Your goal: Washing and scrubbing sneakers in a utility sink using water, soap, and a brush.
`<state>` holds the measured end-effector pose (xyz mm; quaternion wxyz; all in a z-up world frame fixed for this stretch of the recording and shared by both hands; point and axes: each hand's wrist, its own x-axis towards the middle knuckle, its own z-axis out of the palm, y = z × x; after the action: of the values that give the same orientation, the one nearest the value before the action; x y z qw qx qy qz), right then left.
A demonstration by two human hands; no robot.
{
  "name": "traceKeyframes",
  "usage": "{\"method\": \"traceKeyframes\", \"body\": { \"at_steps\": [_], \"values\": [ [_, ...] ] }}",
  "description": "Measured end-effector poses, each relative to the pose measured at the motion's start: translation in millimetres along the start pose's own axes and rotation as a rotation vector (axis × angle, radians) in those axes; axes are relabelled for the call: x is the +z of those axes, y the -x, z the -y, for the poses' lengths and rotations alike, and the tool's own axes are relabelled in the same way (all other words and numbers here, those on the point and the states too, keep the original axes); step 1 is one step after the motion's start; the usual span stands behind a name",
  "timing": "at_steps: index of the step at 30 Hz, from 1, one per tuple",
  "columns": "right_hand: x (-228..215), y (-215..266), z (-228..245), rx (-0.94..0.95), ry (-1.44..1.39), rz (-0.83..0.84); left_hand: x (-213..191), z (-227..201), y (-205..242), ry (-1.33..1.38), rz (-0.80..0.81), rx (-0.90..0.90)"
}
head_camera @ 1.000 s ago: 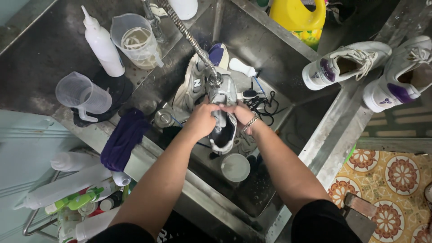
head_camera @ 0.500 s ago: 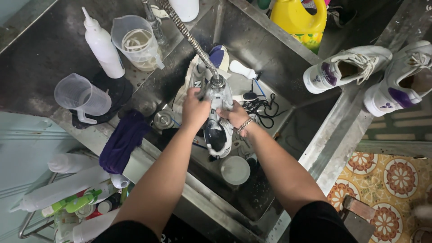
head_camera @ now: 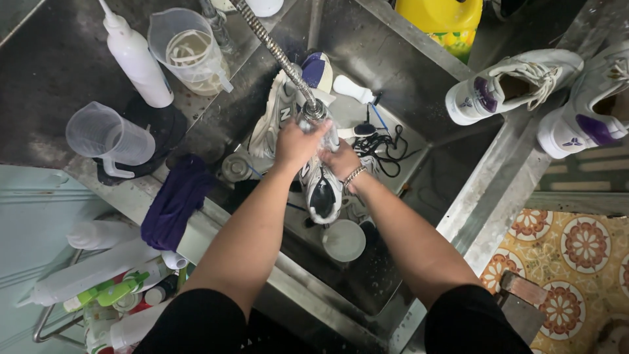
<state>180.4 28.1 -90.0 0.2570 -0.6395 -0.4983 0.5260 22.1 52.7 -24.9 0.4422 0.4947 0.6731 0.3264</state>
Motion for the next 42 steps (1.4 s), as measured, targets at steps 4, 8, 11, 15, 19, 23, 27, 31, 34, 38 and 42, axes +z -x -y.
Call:
{"method": "traceKeyframes", "body": {
  "at_steps": [4,8,11,15,19,23,27,31,34,38,42],
  "values": [
    [6.4,2.4,0.6,-0.004,-0.114,-0.041,5.2,6.9,-9.9,-0.053,0.021,-0.054],
    [4.9,-6.4,-9.1,0.009,-0.2,-0.021,21.0,30.3,-26.0,-0.043,-0.064,0.124],
    [3.3,1.7,-0.6,0.091,-0.324,0.065,18.2,34.3,-30.4,0.034,-0.082,0.179],
    [-1.9,11.3,21.6,0.2,-0.26,0.173,27.7,64.4,-50.3,0.023,-0.036,0.22],
    [-1.9,5.1,6.9,0.161,-0.151,0.085,26.3,57.5,-49.9,0.287,0.168,0.088],
    [-6.4,-2.3,-0.6,0.079,0.014,0.067,23.0,39.5,-37.4,0.336,0.168,0.142],
    [1.9,-34.9,-61.0,-0.171,0.185,0.019,26.2,35.4,-34.2,0.192,-0.019,0.165],
    [8.1,-52.2,-87.2,0.13,0.559,0.08,24.6,35.9,-34.4,0.101,-0.159,0.299],
    [9.5,-55.0,-99.9,-0.588,1.233,0.199,19.8,26.1,-28.7,0.016,-0.184,0.209],
    [4.6,-20.6,-28.2,-0.059,-0.087,-0.043,23.1,33.4,-41.6,0.092,-0.031,0.266],
    [2.6,-25.0,-28.3,-0.092,-0.187,-0.021,24.3,25.0,-38.2,0.126,-0.044,0.393]
  ]
}}
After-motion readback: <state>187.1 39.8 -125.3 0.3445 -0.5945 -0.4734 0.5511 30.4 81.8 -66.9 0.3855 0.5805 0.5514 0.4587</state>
